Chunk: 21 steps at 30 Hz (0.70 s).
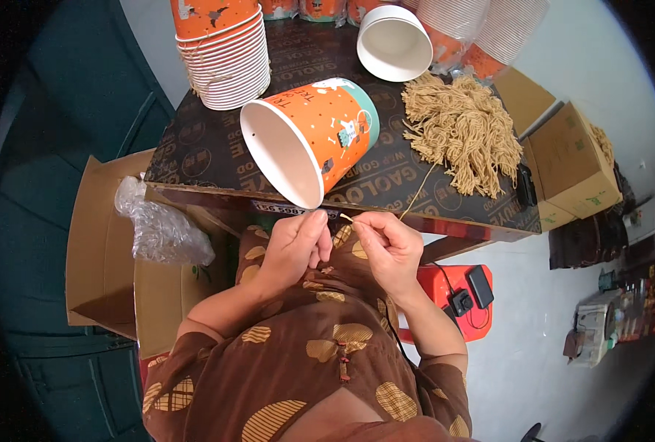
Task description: Attaching string handles to paper buckets by threading the string through pre-cut holes and tying knots.
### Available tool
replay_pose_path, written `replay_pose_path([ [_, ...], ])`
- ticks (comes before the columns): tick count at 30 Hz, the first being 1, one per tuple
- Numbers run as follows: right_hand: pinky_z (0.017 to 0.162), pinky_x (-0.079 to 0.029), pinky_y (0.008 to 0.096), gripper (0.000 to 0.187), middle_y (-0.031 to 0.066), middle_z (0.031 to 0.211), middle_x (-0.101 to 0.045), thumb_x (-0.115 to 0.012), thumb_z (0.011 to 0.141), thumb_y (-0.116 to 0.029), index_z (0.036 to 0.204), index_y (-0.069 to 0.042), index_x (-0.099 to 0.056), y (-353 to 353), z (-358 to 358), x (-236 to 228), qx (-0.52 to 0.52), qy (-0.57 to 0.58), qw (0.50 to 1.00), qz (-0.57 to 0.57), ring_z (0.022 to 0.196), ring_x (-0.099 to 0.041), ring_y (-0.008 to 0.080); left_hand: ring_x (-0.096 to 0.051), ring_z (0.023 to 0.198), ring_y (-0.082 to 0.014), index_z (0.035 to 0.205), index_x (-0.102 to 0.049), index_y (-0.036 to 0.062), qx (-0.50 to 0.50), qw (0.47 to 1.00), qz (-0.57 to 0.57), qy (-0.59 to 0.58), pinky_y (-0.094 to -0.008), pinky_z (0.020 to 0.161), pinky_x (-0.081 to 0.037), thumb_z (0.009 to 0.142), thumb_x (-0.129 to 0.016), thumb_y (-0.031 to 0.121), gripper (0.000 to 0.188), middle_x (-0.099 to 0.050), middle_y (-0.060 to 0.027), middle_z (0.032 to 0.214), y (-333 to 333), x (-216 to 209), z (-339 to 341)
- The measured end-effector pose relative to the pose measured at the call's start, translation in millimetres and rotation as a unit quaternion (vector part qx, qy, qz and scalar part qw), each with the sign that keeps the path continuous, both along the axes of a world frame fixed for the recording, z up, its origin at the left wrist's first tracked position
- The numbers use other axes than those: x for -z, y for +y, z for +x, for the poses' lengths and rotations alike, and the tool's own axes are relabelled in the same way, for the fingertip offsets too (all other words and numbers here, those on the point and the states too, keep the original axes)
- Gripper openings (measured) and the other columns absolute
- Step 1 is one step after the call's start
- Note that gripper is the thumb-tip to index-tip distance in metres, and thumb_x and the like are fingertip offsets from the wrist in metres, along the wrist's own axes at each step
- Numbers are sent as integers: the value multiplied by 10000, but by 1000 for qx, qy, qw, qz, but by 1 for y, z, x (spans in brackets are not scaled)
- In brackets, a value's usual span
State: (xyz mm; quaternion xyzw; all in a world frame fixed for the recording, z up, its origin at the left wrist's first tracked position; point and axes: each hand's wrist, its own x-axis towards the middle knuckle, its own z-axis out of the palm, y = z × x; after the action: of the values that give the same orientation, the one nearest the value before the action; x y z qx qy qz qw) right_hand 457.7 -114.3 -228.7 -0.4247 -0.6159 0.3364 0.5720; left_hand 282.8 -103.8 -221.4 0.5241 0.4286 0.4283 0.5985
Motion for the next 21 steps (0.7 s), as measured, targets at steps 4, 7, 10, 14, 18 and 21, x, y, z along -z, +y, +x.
replay_pose_path([
  [4, 539, -387, 182, 50, 0, 780, -628, -671, 870, 35, 919, 32, -679, 0, 1, -4, 8, -48, 998, 41, 630, -504, 17, -426, 471, -60, 651, -547, 46, 2, 998, 51, 41, -231, 454, -349, 1039, -439, 366, 515, -513, 11, 563, 8, -10, 1],
  [7, 521, -407, 213, 62, 41, 738, -637, -679, 838, 45, 890, 12, -687, 1, 1, -7, 22, -114, 989, 87, 585, -544, 68, -407, 486, -53, 649, -536, 48, 20, 999, 45, 13, -233, 457, -337, 1034, -471, 359, 499, -483, 24, 559, 11, -9, 5],
  [10, 511, -425, 247, 74, 68, 710, -634, -694, 810, 34, 870, -9, -693, 1, 1, -10, 29, -169, 978, 122, 560, -576, 128, -384, 505, -47, 659, -522, 52, 42, 998, 18, -43, -231, 469, -326, 1029, -499, 330, 463, -447, 41, 561, 14, -6, 5],
  [14, 513, -447, 284, 76, 83, 719, -651, -706, 804, 13, 870, -21, -693, 4, 0, -8, 34, -190, 970, 145, 573, -611, 172, -376, 539, -38, 702, -515, 59, 39, 997, 11, -60, -221, 497, -330, 1021, -519, 255, 375, -437, 55, 591, 13, 0, 5],
  [18, 528, -466, 278, 74, 89, 745, -673, -704, 814, 8, 880, -22, -691, 3, -4, -6, 31, -167, 977, 126, 581, -629, 180, -399, 566, -43, 733, -521, 52, 40, 998, 19, -53, -228, 517, -348, 1007, -523, 192, 308, -464, 44, 630, 13, 7, 1],
  [21, 538, -475, 268, 68, 88, 755, -685, -703, 820, 6, 883, -18, -691, 3, -6, -3, 20, -151, 982, 113, 582, -632, 168, -425, 599, -61, 767, -523, 34, 45, 997, 56, -23, -245, 543, -372, 991, -519, 140, 248, -481, 25, 660, 11, 8, -3],
])
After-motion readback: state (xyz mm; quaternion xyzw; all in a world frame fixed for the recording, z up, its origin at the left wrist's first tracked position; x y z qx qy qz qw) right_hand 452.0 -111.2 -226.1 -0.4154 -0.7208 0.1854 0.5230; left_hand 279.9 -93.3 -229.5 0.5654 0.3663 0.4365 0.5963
